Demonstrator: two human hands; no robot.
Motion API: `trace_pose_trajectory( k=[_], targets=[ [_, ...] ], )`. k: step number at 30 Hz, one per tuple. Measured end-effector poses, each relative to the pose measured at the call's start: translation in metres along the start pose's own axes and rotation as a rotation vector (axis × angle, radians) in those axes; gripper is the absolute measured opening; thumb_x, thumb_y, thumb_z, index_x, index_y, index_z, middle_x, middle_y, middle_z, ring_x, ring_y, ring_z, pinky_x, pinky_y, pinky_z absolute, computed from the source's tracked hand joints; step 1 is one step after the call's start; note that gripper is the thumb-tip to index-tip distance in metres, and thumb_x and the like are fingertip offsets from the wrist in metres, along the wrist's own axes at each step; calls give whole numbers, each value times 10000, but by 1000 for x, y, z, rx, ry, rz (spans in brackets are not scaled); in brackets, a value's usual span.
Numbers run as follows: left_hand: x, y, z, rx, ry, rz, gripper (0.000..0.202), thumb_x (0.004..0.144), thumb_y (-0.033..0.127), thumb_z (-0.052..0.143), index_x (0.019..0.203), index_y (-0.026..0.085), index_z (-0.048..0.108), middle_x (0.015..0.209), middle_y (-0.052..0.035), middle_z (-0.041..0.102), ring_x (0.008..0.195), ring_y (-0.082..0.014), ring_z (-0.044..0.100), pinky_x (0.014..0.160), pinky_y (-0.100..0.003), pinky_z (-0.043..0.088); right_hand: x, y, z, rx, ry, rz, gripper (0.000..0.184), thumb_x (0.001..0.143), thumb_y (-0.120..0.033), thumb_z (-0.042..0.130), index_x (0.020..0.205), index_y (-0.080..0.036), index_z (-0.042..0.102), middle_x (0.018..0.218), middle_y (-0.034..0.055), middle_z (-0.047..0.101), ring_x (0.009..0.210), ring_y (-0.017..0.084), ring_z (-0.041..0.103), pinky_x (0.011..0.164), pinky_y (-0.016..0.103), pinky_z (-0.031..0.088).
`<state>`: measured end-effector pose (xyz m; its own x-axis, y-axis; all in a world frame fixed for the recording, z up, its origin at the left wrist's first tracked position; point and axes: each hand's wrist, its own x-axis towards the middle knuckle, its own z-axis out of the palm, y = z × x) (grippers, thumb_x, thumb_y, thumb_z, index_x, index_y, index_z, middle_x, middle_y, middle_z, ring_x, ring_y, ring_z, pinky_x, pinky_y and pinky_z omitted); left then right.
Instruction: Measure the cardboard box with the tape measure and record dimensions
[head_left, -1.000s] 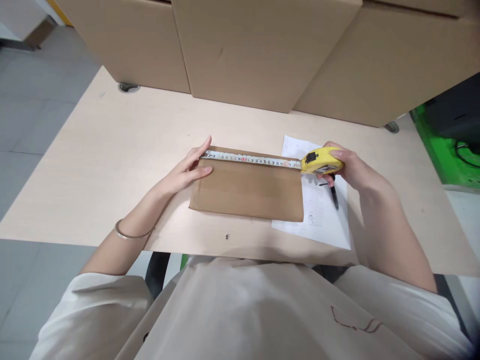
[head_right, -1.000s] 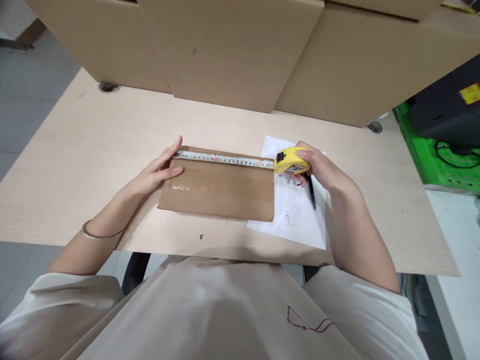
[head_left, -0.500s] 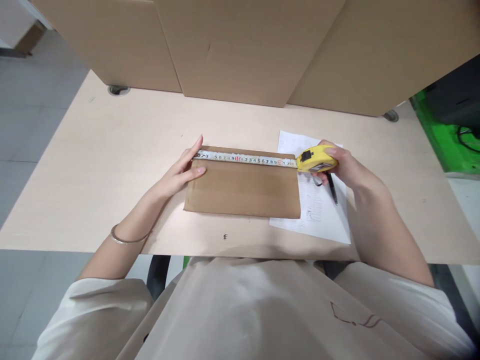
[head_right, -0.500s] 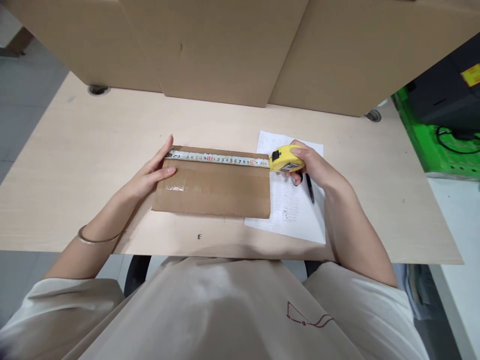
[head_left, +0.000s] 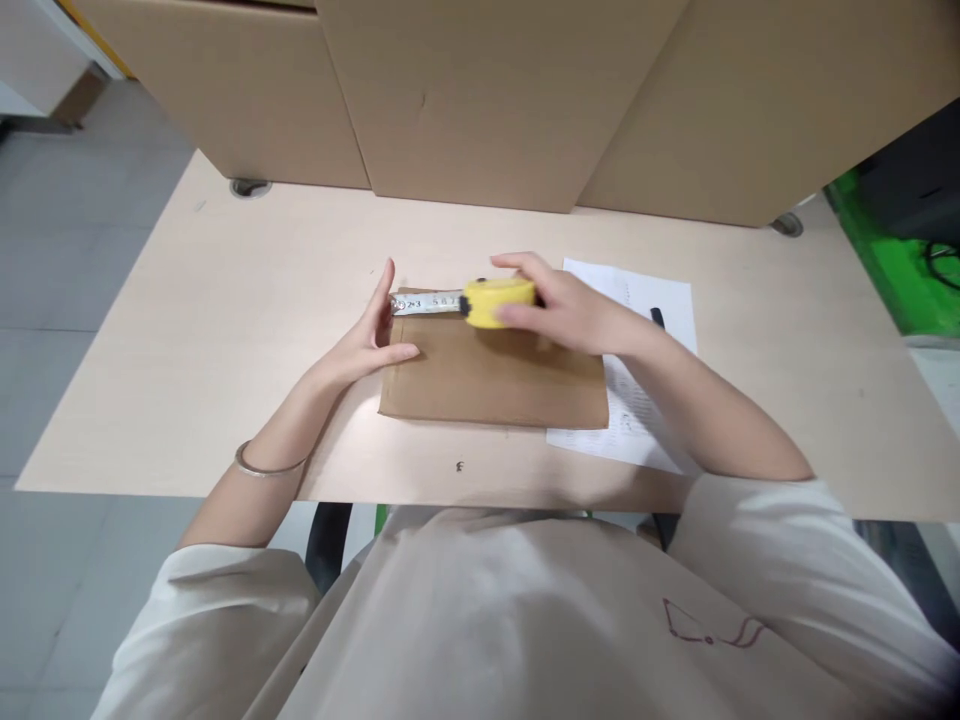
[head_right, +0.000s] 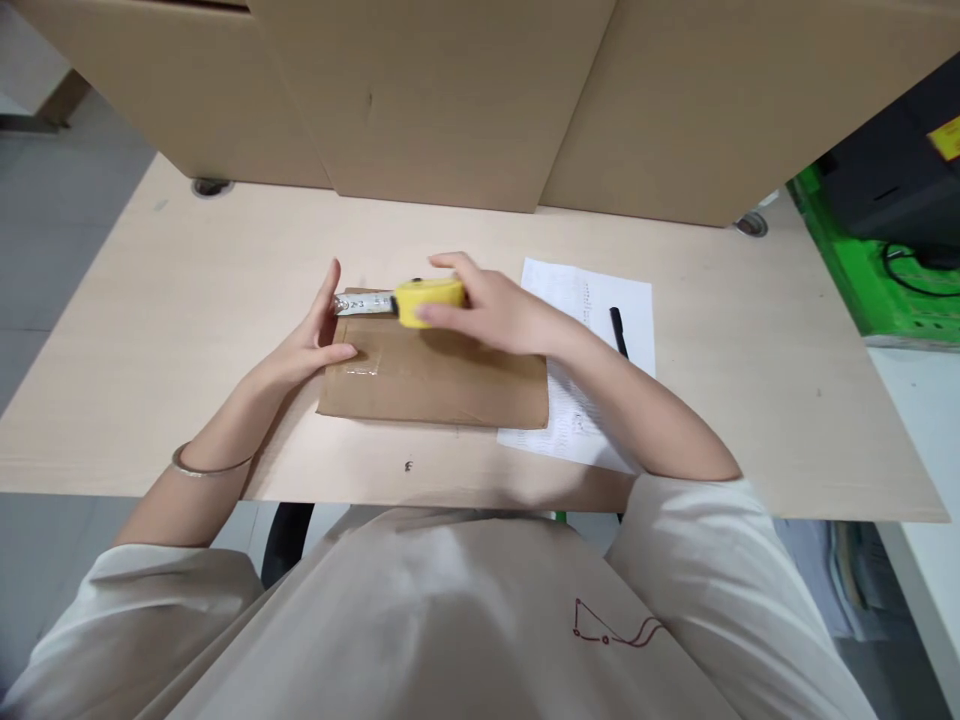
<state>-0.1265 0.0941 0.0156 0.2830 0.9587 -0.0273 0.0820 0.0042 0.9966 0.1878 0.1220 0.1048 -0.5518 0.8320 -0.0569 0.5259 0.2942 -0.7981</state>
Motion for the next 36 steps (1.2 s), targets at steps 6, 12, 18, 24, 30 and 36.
trace_pose_trajectory(
  k=[6,12,18,24,30,36],
  targets=[
    [4,-9,-10,-9,-127,45,1558,606,592,1066,1811,356,106,1779,-120,458,1711,-401,350,1440,-576,230,20,-14,39,-380,-85,-374,726,964,-600,747,1551,-208,577,1477,201,678,1328,447,604,1124,628,474],
    [6,-10,-13,-17,-118,28,1573,577,543,1082,1807,400,112,1678,-123,570,1628,-397,492,1394,-572,356,8,-6,36,-472,-5,-367,743,962,-631,736,1535,-178,603,1400,208,702,1257,443,614,1096,604,453],
    [1,-1,-7,-11,-94,-24,1464,694,578,1027,1811,367,104,1686,-103,574,1634,-395,483,1397,-556,364,-21,7,25,-416,36,-295,772,926,-610,759,1562,-220,561,1555,196,635,1401,459,578,1168,634,422],
    [-11,26,1,411,116,361,984,934,657,819,1734,301,370,1787,-73,459,1718,-396,326,1438,-587,257,-94,41,-37,-449,377,250,487,1077,-674,514,1211,-225,645,1102,187,756,947,356,703,882,498,536],
    [-44,65,81,885,-86,1199,452,1135,118,456,1569,174,566,1674,-94,595,1662,-206,461,1344,-399,487,-136,101,-50,-867,114,935,512,1112,-554,426,1108,-123,702,983,273,750,962,452,721,848,534,504],
    [-54,31,181,1055,-659,1224,394,1132,123,463,1404,98,747,1472,-124,772,1412,-209,724,1279,-302,529,-150,126,-41,-565,200,734,396,1110,-454,450,914,-200,683,882,167,714,830,319,654,827,462,486]
  ],
)
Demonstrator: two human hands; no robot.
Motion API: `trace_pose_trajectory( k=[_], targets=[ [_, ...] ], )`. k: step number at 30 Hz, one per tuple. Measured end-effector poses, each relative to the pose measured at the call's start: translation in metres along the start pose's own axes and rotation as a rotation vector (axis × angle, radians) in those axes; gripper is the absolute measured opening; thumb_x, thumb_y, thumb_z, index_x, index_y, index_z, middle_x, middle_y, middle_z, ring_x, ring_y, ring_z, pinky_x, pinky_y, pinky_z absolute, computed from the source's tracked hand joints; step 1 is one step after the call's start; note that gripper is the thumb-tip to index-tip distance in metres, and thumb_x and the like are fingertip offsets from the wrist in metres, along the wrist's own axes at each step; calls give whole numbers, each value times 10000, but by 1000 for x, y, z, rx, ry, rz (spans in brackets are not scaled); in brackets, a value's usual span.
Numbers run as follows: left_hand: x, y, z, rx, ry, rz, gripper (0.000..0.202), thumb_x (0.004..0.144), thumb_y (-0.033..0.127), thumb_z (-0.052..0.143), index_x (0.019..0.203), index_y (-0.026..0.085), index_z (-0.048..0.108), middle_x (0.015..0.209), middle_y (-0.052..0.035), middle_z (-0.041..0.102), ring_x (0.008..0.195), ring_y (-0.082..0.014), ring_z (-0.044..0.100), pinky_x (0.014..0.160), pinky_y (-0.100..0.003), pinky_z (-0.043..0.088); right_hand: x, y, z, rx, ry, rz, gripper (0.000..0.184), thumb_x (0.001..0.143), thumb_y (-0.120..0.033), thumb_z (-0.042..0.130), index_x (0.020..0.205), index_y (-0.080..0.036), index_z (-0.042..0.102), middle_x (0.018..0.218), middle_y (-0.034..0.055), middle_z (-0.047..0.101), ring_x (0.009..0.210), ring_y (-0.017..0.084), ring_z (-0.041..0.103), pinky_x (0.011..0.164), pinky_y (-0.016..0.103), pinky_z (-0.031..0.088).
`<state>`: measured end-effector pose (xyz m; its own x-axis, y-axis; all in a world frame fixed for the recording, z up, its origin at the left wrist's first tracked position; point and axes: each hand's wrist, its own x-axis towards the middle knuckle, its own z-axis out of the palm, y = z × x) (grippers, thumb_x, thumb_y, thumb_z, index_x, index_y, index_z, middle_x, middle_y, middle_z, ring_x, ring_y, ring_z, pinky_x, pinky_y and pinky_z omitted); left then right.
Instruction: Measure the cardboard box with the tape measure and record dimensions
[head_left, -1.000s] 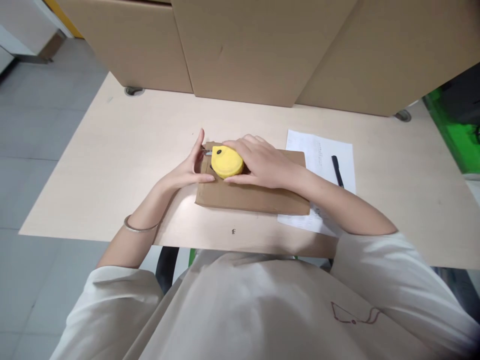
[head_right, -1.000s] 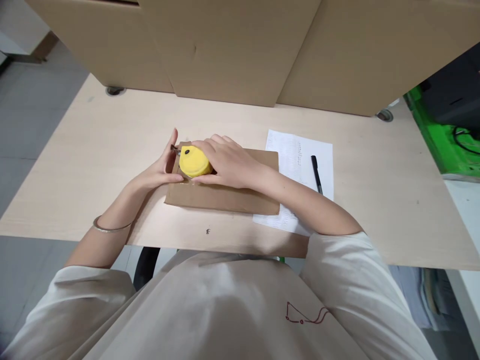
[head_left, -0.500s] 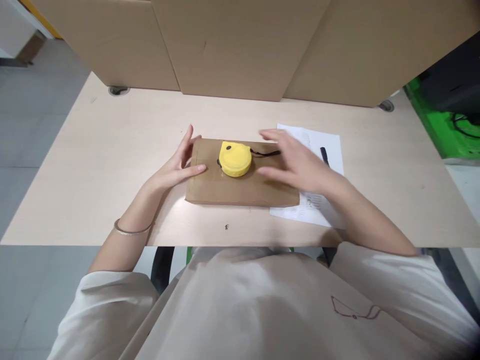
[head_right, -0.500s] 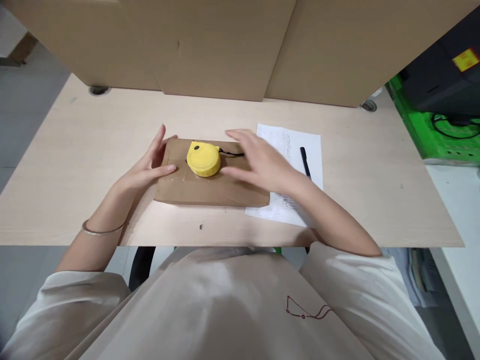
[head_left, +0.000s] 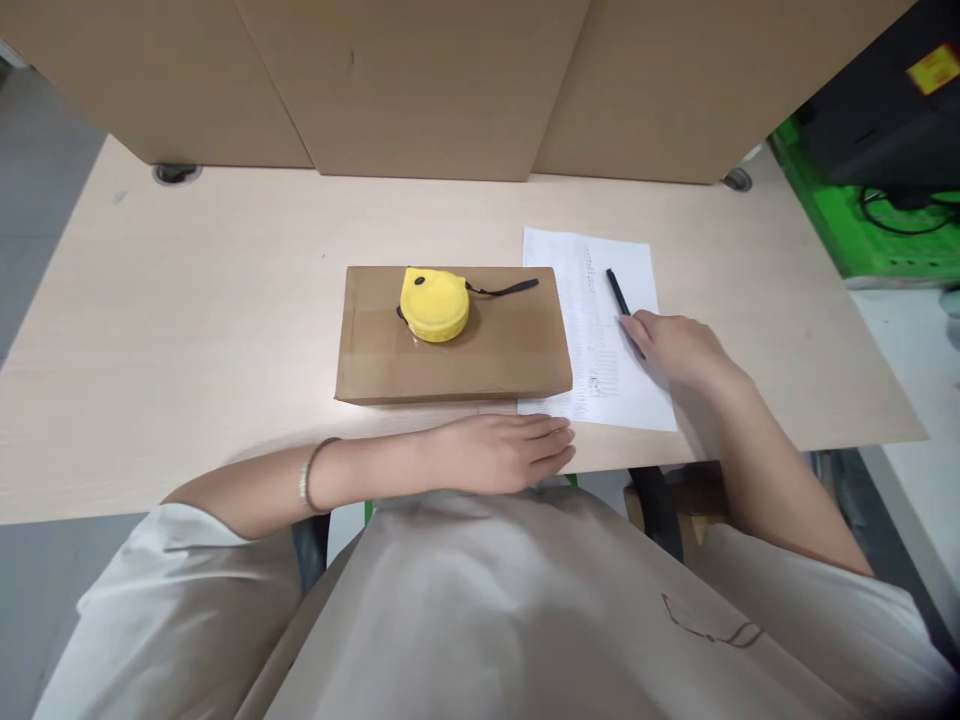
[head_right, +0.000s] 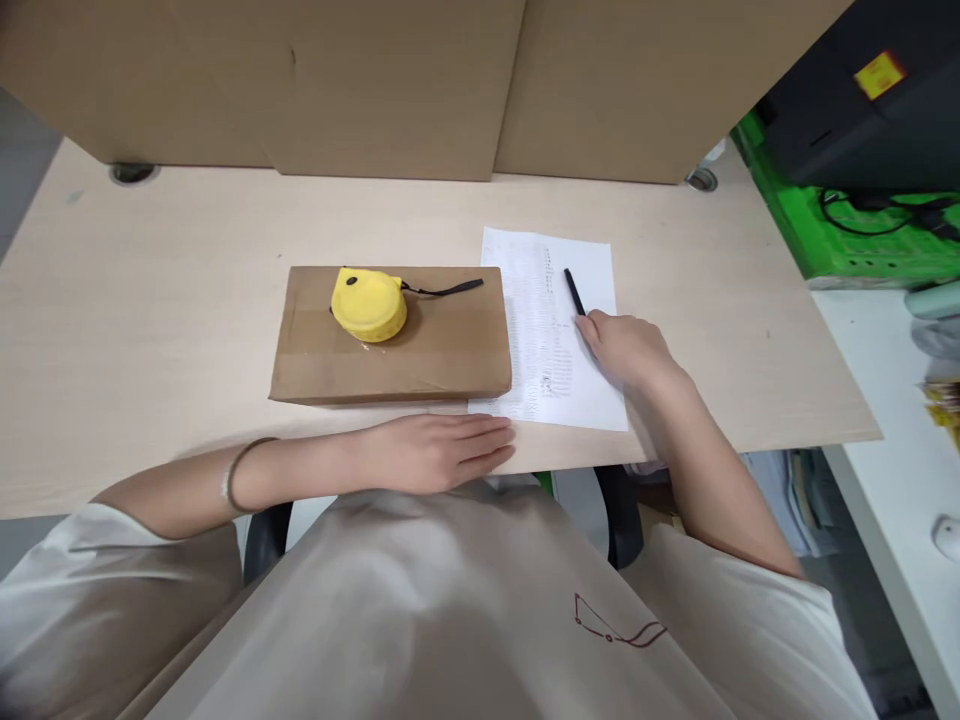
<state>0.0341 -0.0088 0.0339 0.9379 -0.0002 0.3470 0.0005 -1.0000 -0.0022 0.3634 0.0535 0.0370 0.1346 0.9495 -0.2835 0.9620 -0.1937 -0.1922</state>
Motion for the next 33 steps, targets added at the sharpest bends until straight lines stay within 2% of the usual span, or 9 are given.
trace_pose_trajectory(
  k=[2,4,6,9,12,15,18,25,33],
  targets=[
    [11,1,25,-126,-101,-48,444,1164,261,473,1516,86,679,1591,-140,685,1515,-235,645,1328,-321,472,-5,6,-2,305,28,-69,406,1094,-497,489,833,-223,634,785,109,656,732,253,585,755,411,476],
    [19,0,45,-249,-152,-108,607,1163,453,501,1608,49,581,1678,-177,591,1617,-281,533,1386,-370,395,-12,9,-2,548,35,-119,403,1048,-571,576,819,-240,592,686,50,582,624,201,516,640,361,443],
    [23,-1,57,-325,-193,-167,773,1140,577,505,1667,12,484,1737,-208,505,1679,-308,435,1420,-404,327,-21,9,2,748,47,-182,457,934,-610,759,774,-253,523,602,-7,512,531,150,446,540,314,374],
    [26,0,63,-349,-259,-239,836,1146,621,444,1708,3,397,1787,-209,423,1724,-290,347,1436,-408,271,-38,1,14,1031,21,-258,583,808,-580,932,697,-243,469,535,-47,489,445,89,389,461,266,276],
    [26,2,63,-355,-290,-287,845,1147,644,407,1718,22,381,1797,-202,403,1734,-276,322,1430,-413,274,-52,-8,28,1036,-118,-245,516,894,-619,871,728,-229,577,551,-5,617,439,102,486,443,252,347],
    [27,3,60,-338,-297,-310,894,1129,692,406,1711,13,391,1779,-218,432,1725,-288,344,1416,-417,292,-58,-13,38,992,-204,-263,500,833,-605,930,745,-222,620,624,41,714,524,143,617,501,268,478],
    [29,4,59,-288,-294,-312,912,1121,725,376,1692,15,425,1754,-214,477,1706,-290,383,1401,-416,305,-58,-12,44,948,-164,-230,494,758,-547,985,730,-219,616,569,5,654,501,125,577,497,255,452],
    [30,8,62,-233,-233,-322,925,1113,737,375,1667,1,465,1697,-232,554,1652,-307,468,1347,-414,373,-57,-12,50,895,-47,-300,424,821,-400,900,610,-212,584,516,1,569,478,110,470,499,268,340],
    [29,2,66,-263,-235,-289,963,1107,756,368,1642,-38,479,1697,-240,547,1682,-312,426,1386,-394,343,-55,-15,48,851,-82,-328,411,829,-378,856,578,-212,576,498,10,560,474,119,463,499,278,334]
  ],
)
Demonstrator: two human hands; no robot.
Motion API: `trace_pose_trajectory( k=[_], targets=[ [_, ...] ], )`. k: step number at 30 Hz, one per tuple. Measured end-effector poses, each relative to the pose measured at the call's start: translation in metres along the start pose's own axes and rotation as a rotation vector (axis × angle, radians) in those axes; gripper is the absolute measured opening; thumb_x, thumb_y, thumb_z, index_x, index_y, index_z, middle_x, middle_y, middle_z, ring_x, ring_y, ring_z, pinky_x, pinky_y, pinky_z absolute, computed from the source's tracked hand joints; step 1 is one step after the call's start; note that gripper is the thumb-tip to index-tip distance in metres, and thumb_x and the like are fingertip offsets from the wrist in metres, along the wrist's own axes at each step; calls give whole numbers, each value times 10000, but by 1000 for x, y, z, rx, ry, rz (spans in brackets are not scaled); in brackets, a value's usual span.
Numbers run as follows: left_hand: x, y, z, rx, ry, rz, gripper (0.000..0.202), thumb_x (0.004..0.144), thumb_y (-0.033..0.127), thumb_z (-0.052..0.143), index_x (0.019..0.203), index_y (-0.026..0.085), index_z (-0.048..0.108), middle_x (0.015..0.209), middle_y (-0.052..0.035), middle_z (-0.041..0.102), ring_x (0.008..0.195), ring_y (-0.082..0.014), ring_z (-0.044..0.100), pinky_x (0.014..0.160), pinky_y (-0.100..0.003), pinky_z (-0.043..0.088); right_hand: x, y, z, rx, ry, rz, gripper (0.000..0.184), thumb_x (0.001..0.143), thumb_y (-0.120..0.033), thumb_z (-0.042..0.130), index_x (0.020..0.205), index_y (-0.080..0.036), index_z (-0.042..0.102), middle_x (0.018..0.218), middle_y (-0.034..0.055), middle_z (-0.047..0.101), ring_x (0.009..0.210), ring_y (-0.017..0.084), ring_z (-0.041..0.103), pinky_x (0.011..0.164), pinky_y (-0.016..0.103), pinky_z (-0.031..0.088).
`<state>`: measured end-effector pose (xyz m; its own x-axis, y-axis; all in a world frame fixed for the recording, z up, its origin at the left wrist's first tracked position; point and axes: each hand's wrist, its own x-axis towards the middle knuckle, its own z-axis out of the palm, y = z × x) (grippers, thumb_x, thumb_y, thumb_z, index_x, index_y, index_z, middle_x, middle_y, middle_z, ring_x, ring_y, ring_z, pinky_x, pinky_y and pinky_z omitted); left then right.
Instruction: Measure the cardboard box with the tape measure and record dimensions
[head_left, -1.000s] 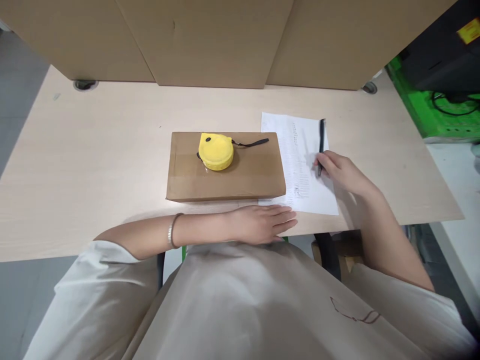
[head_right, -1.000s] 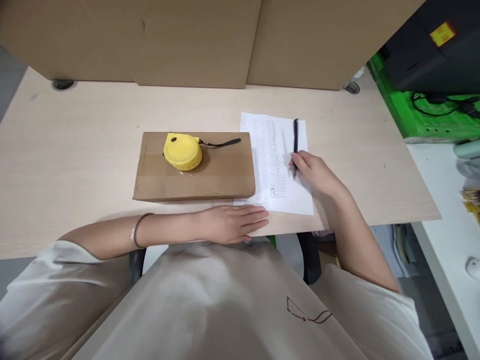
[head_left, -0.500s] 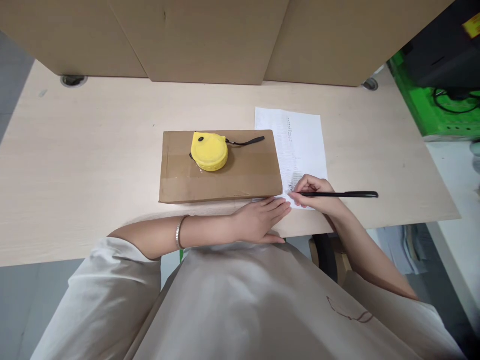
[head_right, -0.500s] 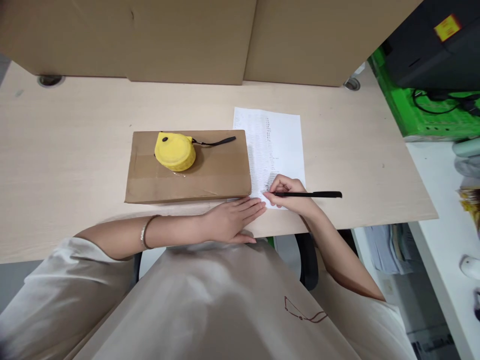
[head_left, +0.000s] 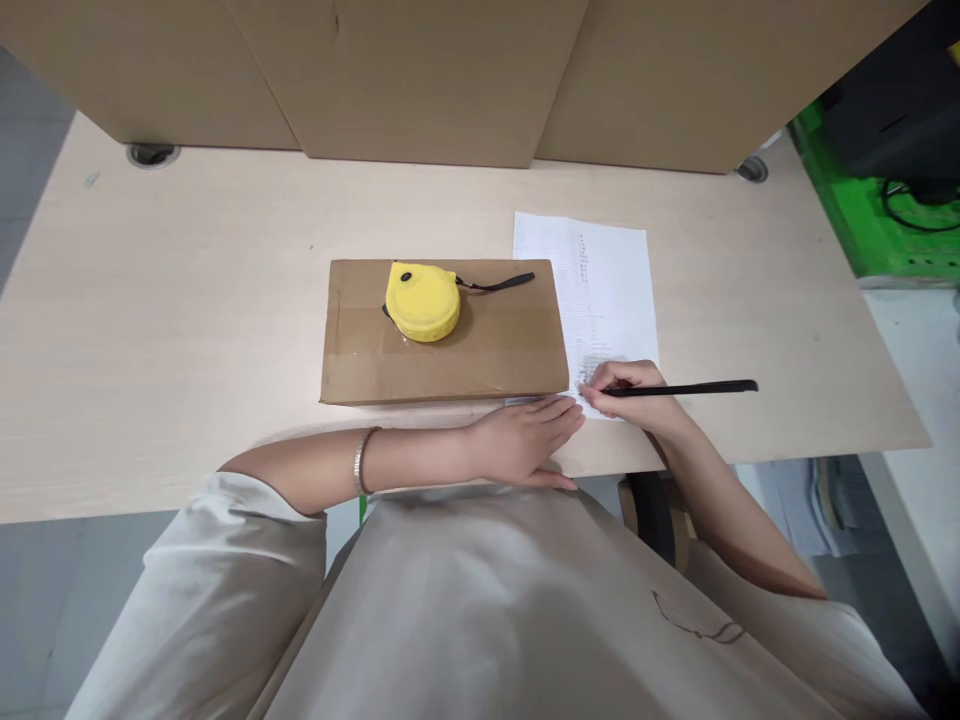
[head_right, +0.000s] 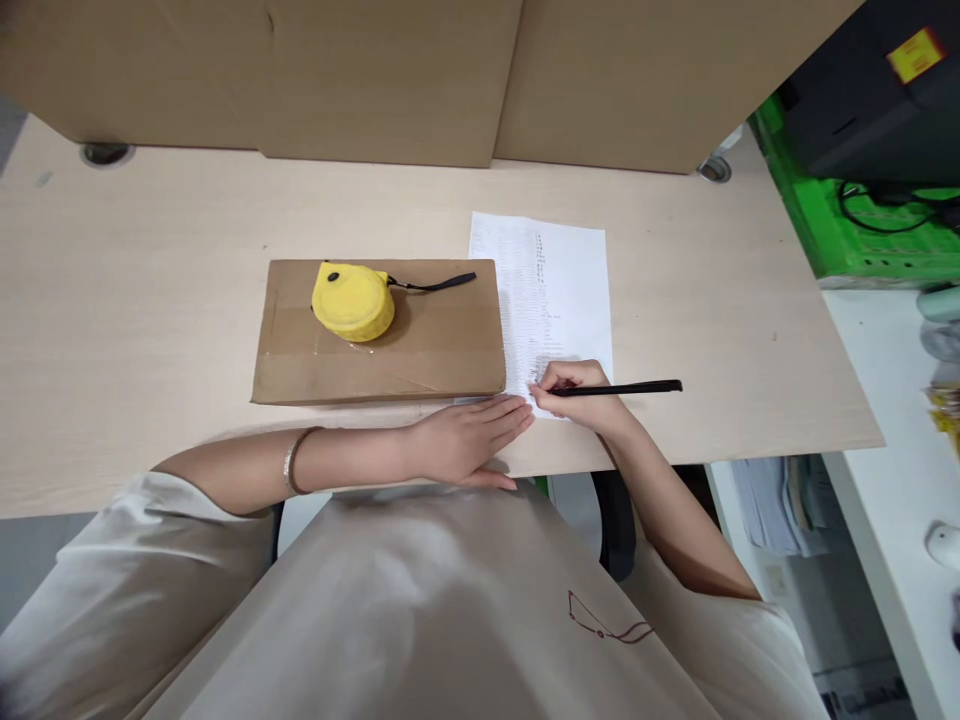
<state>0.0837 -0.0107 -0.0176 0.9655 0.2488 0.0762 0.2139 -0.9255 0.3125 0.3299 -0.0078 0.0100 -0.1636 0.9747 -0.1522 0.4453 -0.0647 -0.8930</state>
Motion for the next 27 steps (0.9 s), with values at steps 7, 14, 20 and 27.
trace_pose_trajectory(
  k=[7,14,20,27],
  targets=[
    [0,-8,-6,-141,-32,-9,890,1131,672,435,1650,-50,463,1696,-262,539,1705,-309,383,1396,-379,346,-1,-2,-1,-1,2,21,454,836,-413,869,575,-215,555,499,3,561,479,120,469,501,285,357],
    [-1,-7,-6,-190,-19,-14,856,1124,663,474,1681,12,454,1752,-220,474,1720,-295,355,1422,-394,323,0,1,-3,-2,-14,-7,450,825,-431,882,570,-214,580,514,8,569,486,120,461,487,283,344],
    [-2,-6,-6,-152,-25,-14,865,1131,682,429,1683,17,453,1768,-200,458,1723,-281,346,1426,-368,299,-1,2,-3,0,6,11,430,839,-362,858,575,-221,549,502,2,556,484,124,464,494,283,340],
    [-1,-6,-6,-145,-25,-8,848,1140,660,421,1676,4,463,1757,-217,470,1723,-286,348,1423,-383,313,-2,4,-2,-30,27,-23,457,843,-415,873,573,-219,561,537,13,577,511,131,473,498,294,363]
  ],
)
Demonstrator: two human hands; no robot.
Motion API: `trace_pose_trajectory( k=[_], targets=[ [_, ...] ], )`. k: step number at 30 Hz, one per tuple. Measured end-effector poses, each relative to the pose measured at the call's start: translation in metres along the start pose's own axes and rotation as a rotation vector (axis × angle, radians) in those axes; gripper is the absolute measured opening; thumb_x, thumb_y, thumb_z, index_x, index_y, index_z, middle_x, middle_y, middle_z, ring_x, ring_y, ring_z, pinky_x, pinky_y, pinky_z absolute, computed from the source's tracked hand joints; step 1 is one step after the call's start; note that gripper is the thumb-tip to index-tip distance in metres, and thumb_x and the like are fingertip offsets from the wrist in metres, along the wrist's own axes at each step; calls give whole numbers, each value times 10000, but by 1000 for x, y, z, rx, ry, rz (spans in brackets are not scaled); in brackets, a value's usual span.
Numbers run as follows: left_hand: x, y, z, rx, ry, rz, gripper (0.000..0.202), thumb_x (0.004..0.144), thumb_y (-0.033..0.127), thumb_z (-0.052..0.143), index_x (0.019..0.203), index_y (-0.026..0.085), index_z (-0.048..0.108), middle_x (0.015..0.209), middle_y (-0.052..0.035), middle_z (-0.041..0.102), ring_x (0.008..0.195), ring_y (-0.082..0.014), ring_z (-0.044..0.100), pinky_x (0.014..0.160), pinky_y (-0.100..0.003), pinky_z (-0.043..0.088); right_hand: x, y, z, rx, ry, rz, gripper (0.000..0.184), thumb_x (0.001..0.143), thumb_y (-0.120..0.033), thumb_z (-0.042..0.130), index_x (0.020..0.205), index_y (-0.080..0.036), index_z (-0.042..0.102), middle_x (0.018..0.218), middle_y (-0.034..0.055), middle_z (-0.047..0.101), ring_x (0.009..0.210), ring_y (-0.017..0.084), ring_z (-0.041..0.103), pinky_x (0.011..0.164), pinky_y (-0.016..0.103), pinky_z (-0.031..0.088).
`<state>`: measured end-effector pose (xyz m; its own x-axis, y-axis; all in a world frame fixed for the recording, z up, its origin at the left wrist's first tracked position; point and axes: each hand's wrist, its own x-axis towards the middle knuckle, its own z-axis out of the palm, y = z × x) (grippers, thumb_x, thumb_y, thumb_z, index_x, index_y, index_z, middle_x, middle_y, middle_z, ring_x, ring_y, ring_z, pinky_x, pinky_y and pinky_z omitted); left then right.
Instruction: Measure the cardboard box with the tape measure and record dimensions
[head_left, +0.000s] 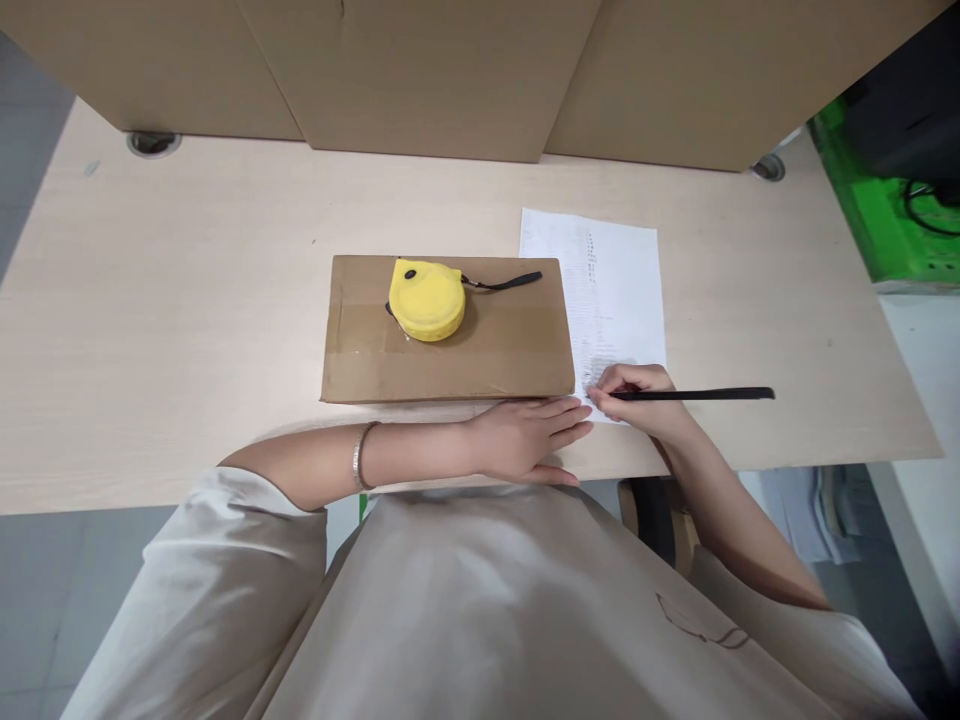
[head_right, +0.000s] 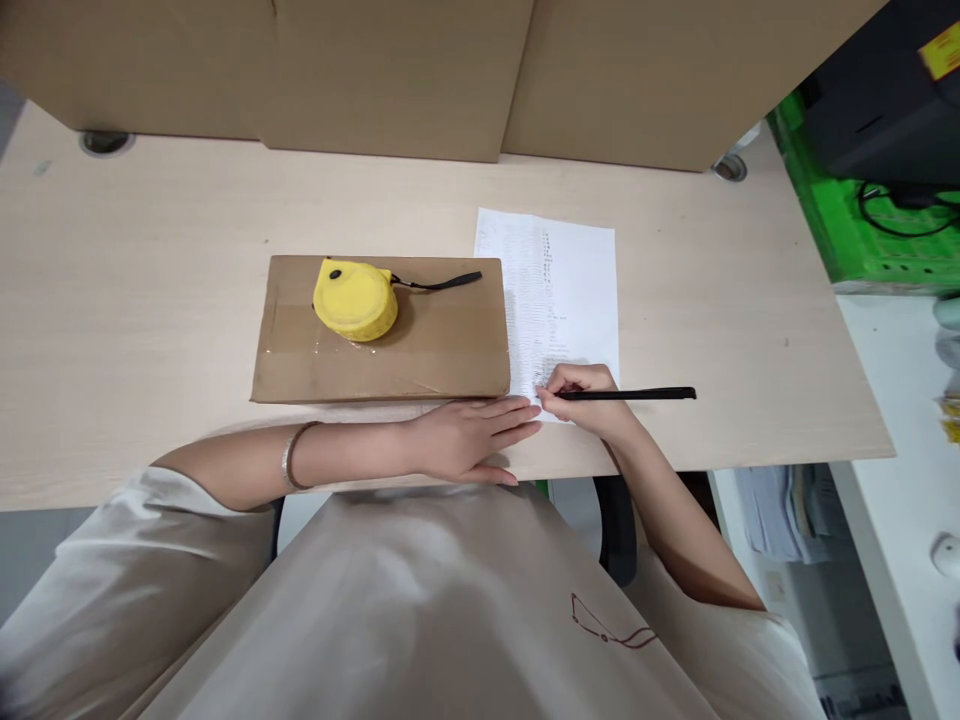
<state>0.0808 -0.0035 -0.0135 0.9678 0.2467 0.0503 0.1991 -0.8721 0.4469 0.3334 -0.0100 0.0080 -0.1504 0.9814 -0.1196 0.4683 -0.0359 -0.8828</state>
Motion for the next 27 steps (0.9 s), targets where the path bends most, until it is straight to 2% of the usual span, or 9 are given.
trace_pose_trajectory(
  k=[5,11,17,23,27],
  targets=[
    [0,1,-1,-2,5,-3,848,1135,662,436,1668,4,476,1745,-215,488,1714,-288,369,1416,-386,332,0,1,-1,-5,12,-2,454,838,-405,871,566,-227,555,528,9,569,501,134,470,489,298,355],
    [1,1,-1,-4,30,-3,811,1129,668,450,1655,55,517,1726,-200,525,1699,-288,402,1394,-396,374,-1,-2,-3,-12,9,18,481,832,-450,892,564,-231,557,544,17,589,502,141,483,492,309,371],
    [1,2,-1,37,18,4,823,1144,666,388,1659,33,501,1739,-202,506,1701,-280,397,1395,-379,355,-1,1,-2,-11,34,16,470,833,-413,886,566,-232,543,529,10,564,497,135,457,494,307,349],
    [0,0,4,19,70,13,822,1134,681,404,1640,46,530,1716,-206,540,1684,-285,425,1379,-382,377,-2,-1,-1,-31,35,2,501,844,-452,884,562,-228,535,557,16,584,522,140,478,506,310,370],
    [0,0,4,41,59,16,824,1140,680,377,1648,46,519,1723,-200,533,1690,-283,416,1382,-379,371,-3,-1,-1,-46,42,-4,512,842,-478,880,555,-231,536,563,20,592,538,147,486,514,317,373]
  ],
)
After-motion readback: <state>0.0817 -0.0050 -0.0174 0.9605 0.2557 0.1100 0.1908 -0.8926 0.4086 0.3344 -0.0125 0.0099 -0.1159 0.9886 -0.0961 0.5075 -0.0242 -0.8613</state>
